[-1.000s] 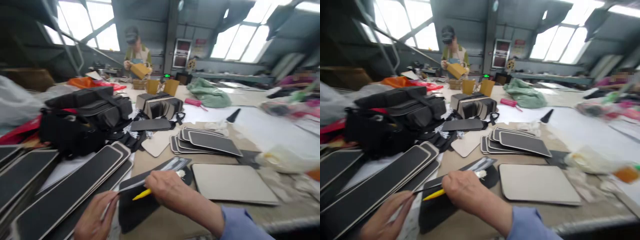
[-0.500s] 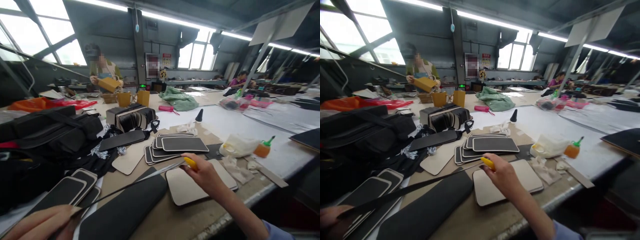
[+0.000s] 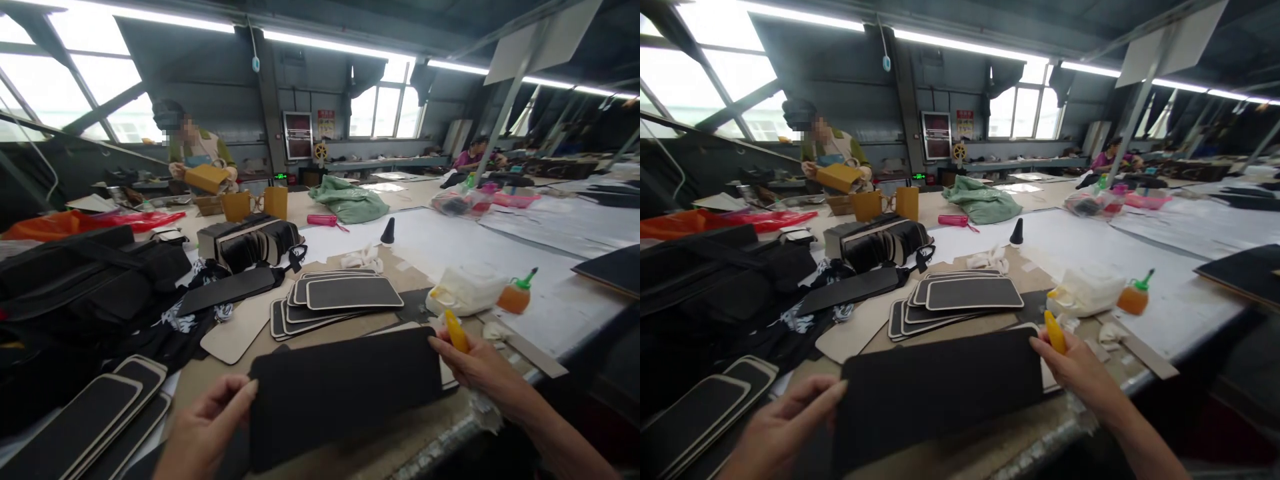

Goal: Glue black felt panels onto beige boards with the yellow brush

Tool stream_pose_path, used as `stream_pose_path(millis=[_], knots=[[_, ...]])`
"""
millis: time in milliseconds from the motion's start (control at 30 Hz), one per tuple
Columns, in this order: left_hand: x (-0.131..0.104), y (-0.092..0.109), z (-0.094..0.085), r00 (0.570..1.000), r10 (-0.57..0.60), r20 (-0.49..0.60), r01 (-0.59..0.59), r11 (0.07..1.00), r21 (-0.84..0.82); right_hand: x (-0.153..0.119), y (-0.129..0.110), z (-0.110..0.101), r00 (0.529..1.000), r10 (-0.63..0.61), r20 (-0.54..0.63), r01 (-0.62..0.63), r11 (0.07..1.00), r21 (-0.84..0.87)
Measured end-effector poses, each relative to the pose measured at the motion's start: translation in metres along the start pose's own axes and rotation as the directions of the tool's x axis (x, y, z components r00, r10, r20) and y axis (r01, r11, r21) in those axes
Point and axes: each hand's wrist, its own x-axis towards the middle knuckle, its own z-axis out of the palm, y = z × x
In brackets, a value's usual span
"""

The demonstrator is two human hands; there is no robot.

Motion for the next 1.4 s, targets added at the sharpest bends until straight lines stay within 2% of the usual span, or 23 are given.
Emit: stream_pose_path(millis=[100, 167, 267, 367, 500, 600, 800, 1000, 1200, 1400], knots=[[-0.003, -0.016, 0.053, 0.965, -0.195, 0.175, 0.213, 0.974, -0.084, 0.01, 0.03, -0.023, 0.996, 0.071, 0.061, -0.065, 0.993, -0.098], [0.002, -0.025, 0.078, 0.935, -0.263, 0.238, 0.282, 0.958, -0.048, 0.023, 0.049, -0.031, 0.993, 0.084, 0.078, -0.071, 0.986, -0.154], [0.014, -0.031, 0.1, 0.927, -0.277, 0.254, 0.277, 0.96, 0.037, 0.045, 0.065, -0.035, 0.995, 0.073, 0.069, -0.053, 0.964, -0.259], [0.027, -0.033, 0.112, 0.939, -0.27, 0.214, 0.254, 0.962, 0.099, 0.066, 0.065, -0.033, 0.998, 0.004, 0.061, 0.019, 0.926, -0.376], [0.038, -0.039, 0.122, 0.933, -0.307, 0.188, 0.275, 0.945, 0.178, 0.09, 0.065, -0.029, 0.985, -0.117, 0.126, 0.163, 0.869, -0.468], [0.041, -0.042, 0.126, 0.922, -0.339, 0.187, 0.297, 0.929, 0.221, 0.104, 0.073, -0.028, 0.977, -0.14, 0.16, 0.204, 0.824, -0.529], [0.04, -0.044, 0.129, 0.914, -0.366, 0.177, 0.311, 0.91, 0.276, 0.115, 0.089, -0.028, 0.987, -0.077, 0.139, 0.15, 0.741, -0.655], [0.04, -0.042, 0.132, 0.904, -0.404, 0.139, 0.359, 0.895, 0.265, 0.115, 0.09, -0.028, 0.988, -0.053, 0.149, 0.141, 0.711, -0.689], [0.04, -0.04, 0.135, 0.895, -0.434, 0.104, 0.402, 0.885, 0.233, 0.125, 0.105, -0.03, 0.992, -0.047, 0.12, 0.118, 0.698, -0.707], [0.039, -0.04, 0.135, 0.904, -0.419, 0.086, 0.392, 0.891, 0.231, 0.127, 0.103, -0.031, 0.989, -0.033, 0.144, 0.126, 0.69, -0.713]])
